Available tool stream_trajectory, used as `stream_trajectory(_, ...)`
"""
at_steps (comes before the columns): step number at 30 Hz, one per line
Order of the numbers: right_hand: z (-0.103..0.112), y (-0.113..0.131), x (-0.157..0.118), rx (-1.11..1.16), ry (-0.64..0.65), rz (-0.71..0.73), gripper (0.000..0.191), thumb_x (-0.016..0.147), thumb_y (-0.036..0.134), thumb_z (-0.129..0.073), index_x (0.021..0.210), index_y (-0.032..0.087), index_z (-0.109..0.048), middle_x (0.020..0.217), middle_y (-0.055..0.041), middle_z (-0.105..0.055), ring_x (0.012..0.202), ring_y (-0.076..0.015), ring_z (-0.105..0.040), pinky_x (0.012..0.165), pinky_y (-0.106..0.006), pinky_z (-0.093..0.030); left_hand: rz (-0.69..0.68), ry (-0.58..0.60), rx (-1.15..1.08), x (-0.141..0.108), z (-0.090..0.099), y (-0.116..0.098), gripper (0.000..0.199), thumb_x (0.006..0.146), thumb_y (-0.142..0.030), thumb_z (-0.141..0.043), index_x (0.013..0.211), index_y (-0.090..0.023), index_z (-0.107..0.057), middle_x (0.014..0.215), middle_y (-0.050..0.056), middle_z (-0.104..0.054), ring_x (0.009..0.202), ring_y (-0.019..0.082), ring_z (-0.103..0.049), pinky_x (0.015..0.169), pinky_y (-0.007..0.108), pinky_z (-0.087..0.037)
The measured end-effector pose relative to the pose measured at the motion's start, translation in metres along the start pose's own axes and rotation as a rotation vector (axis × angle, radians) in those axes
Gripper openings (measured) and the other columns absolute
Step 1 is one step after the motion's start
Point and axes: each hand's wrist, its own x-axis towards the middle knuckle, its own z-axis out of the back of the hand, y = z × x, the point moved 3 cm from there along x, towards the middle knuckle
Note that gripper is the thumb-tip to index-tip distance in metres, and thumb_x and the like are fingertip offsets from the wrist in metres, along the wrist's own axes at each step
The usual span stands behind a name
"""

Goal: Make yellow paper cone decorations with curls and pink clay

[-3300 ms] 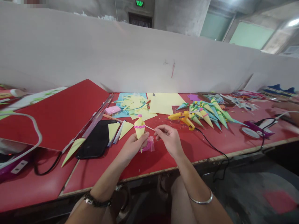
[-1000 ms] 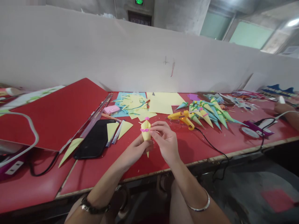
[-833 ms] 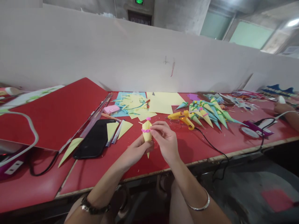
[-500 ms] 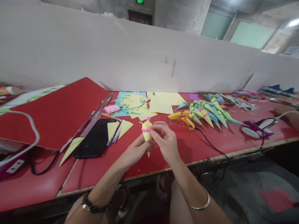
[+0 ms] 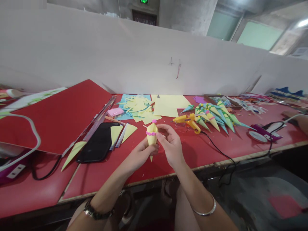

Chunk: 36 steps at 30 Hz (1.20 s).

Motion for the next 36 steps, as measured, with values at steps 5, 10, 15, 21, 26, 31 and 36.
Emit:
stream_trajectory(5, -0.0017, -0.0032, -0.0008, 0.032, 0.055, -0.094, 0.025, 0.074, 0.028, -0.057, 0.098, 0.021, -0.057, 0.094, -0.0026, -0.064, 0.087, -0.0143, -0.059, 0.076, -0.026, -0.047, 0.008, 0.015, 0.020, 0.0003, 0.0008, 0.0022, 0.010, 0.065, -0.025, -0.049, 0.065, -0.018, -0.043, 0.054, -0.008, -0.035, 0.051, 0.007, -0.032, 0.051, 0.021, -0.028)
stream_trajectory(10, -0.0010, -0.0022, -0.0006, 0.027, 0.066, -0.103, 0.025, 0.074, 0.027, -0.056, 0.097, 0.021, -0.057, 0.093, -0.0025, -0.065, 0.087, -0.0152, -0.060, 0.074, -0.026, -0.048, -0.018, 0.028, 0.071, 0.0009, 0.0018, 0.0038, 0.013, 0.066, -0.026, -0.048, 0.061, -0.018, -0.039, 0.054, -0.007, -0.032, 0.050, 0.007, -0.030, 0.050, 0.022, -0.026)
stream_trajectory(15, -0.0012, -0.0013, -0.0003, -0.004, 0.064, -0.096, 0.024, 0.073, 0.028, -0.056, 0.096, 0.021, -0.056, 0.093, -0.0033, -0.065, 0.089, -0.0161, -0.060, 0.073, -0.026, -0.049, -0.032, 0.052, 0.090, 0.0010, 0.0020, 0.0048, 0.016, 0.068, -0.027, -0.048, 0.061, -0.019, -0.037, 0.056, -0.007, -0.031, 0.050, 0.007, -0.028, 0.049, 0.022, -0.024)
stream_trajectory(21, -0.0015, -0.0036, -0.0001, 0.051, 0.078, -0.094, 0.022, 0.074, 0.025, -0.056, 0.095, 0.021, -0.056, 0.090, -0.0023, -0.065, 0.086, -0.0143, -0.060, 0.073, -0.025, -0.047, -0.047, 0.084, 0.093, 0.0005, 0.0022, 0.0039, 0.016, 0.070, -0.026, -0.046, 0.060, -0.018, -0.035, 0.056, -0.007, -0.030, 0.050, 0.007, -0.026, 0.048, 0.021, -0.023)
stream_trajectory(26, -0.0011, -0.0065, -0.0004, 0.074, 0.075, -0.106, 0.022, 0.073, 0.026, -0.057, 0.095, 0.021, -0.056, 0.090, -0.0017, -0.065, 0.086, -0.0139, -0.059, 0.074, -0.024, -0.046, -0.037, 0.076, 0.082, 0.0005, 0.0022, 0.0036, 0.014, 0.067, -0.025, -0.047, 0.060, -0.018, -0.037, 0.056, -0.007, -0.031, 0.050, 0.007, -0.027, 0.049, 0.021, -0.023)
stream_trajectory(31, -0.0033, -0.0044, -0.0007, 0.111, 0.104, -0.108, 0.025, 0.074, 0.030, -0.053, 0.097, 0.021, -0.055, 0.096, -0.0033, -0.063, 0.090, -0.0159, -0.058, 0.079, -0.027, -0.046, -0.049, 0.031, 0.093, 0.0001, 0.0002, 0.0003, 0.012, 0.063, -0.026, -0.049, 0.061, -0.018, -0.039, 0.052, -0.008, -0.032, 0.047, 0.006, -0.027, 0.047, 0.021, -0.022)
stream_trajectory(36, 0.0064, -0.0065, 0.0041, -0.037, 0.049, -0.182, 0.023, 0.074, 0.032, -0.050, 0.091, 0.018, -0.056, 0.088, -0.0049, -0.062, 0.081, -0.0162, -0.059, 0.073, -0.029, -0.047, -0.070, -0.104, 0.097, 0.0013, 0.0037, -0.0044, 0.014, 0.062, -0.026, -0.048, 0.058, -0.019, -0.037, 0.048, -0.008, -0.033, 0.044, 0.006, -0.027, 0.045, 0.020, -0.022)
